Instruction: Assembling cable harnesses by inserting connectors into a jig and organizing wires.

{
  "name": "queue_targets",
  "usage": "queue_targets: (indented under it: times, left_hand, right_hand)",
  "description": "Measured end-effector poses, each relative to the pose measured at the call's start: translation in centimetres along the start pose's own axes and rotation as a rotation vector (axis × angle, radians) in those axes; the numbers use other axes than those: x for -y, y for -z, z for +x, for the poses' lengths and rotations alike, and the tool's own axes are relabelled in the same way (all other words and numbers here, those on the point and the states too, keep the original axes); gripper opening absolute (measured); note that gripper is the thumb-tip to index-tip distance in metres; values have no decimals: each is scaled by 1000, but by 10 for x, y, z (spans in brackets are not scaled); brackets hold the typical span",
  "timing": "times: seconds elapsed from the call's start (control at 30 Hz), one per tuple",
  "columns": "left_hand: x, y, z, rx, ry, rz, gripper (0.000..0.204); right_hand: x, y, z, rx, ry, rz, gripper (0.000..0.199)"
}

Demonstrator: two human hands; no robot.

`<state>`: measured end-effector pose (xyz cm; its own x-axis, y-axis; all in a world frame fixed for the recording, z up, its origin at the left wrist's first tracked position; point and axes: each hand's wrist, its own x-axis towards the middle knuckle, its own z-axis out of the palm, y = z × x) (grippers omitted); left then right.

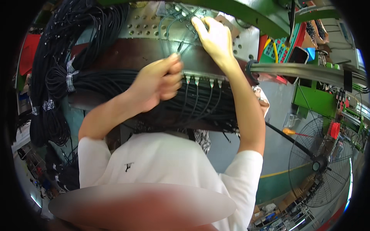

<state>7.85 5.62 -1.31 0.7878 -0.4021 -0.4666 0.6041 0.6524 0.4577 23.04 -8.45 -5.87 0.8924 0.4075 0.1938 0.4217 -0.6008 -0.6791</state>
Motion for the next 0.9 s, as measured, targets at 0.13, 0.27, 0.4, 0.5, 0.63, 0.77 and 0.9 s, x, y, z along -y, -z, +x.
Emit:
queue_targets:
  times: [0.13,0.27,0.4,0.5,0.63,0.77,0.9]
  left_hand:
    - [-69,56,-83,-407,-580,32,25]
    - [-171,126,-125,-675,-901,364,43]
    - [-156,127,-126,-746,-350,936,59]
    - [-80,75,-73,-155,-80,842,53]
    - [11,29,-14,-46,182,823,43]
    - [26,-6,0,148,98,518,40]
    - [-45,5,57,3,-101,107,35]
  right_hand:
    - [-16,29,-28,156,23,122,31]
    - [-6,20,-40,145,415,-250,30]
    - [2,38,-70,59,471,-252,28]
    - [-1,43,-116,223,304,-233,24]
    - [6,39,-100,266,205,5,14]
    - [22,30,-40,-44,488,22,15]
    - [-12,3,55,19,89,-138,29]
